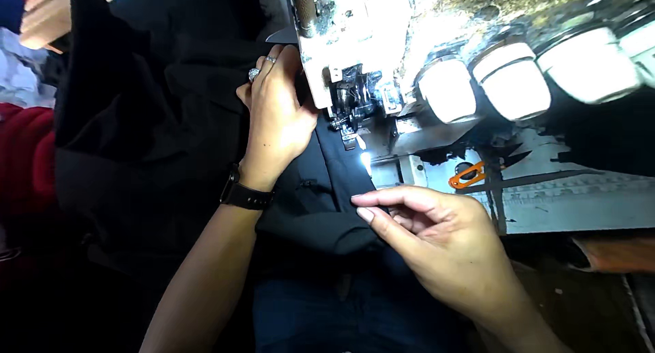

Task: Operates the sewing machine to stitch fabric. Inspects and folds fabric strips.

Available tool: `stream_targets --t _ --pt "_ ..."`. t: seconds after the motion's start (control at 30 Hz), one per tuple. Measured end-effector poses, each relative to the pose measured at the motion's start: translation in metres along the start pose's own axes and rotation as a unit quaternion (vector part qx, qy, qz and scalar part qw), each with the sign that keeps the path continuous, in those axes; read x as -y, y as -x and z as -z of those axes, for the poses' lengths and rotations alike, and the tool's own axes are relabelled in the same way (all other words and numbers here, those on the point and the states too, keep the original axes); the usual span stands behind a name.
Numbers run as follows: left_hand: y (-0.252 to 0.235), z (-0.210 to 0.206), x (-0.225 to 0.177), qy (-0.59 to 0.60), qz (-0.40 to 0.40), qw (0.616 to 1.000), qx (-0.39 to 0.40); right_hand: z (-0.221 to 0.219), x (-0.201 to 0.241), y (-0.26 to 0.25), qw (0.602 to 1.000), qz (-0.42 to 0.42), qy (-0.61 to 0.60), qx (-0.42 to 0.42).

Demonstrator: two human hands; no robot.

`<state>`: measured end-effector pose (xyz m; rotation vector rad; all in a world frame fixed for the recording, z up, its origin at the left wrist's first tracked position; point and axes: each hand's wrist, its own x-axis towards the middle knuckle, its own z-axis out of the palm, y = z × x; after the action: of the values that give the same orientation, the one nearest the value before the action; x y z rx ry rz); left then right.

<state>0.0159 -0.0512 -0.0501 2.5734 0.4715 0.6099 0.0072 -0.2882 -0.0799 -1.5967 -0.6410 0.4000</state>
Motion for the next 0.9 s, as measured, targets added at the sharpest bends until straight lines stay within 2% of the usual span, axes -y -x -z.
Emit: stream_targets --t 0.33,0.43,0.53,0.63,0.7,0.8,0.9 --pt "-0.03 0.004 0.019 0.023 -0.021 1.0 0.005 -0.005 0.001 -0.027 1.0 -0.023 0.006 -0.014" --pt "-0.012 0.058 0.018 0.015 -0.057 0.995 0.082 -0.005 0.003 -0.034 1.0 -0.026 -0.011 -0.011" --pt "0.044 0.13 0.003 -0.058 -0.114 0.979 0.16 -0.004 0.003 -0.036 0.999 -0.031 -0.009 -0.003" --pt "0.072 0.143 0.014 -0.073 -0.182 0.947 0.253 -0.004 0.004 -0.036 0.999 -0.039 -0.009 0.009" --pt "0.08 0.131 0.037 -0.049 -0.229 0.944 0.231 -0.005 0.008 -0.035 0.998 -0.063 0.003 0.005" --pt "0.097 0.115 0.053 0.061 -0.252 0.957 0.13 0.009 0.021 -0.009 0.989 -0.087 0.124 -0.002" --pt "0.094 0.115 0.022 0.141 -0.23 0.959 0.083 0.019 0.031 0.022 0.968 0.016 0.239 -0.076"
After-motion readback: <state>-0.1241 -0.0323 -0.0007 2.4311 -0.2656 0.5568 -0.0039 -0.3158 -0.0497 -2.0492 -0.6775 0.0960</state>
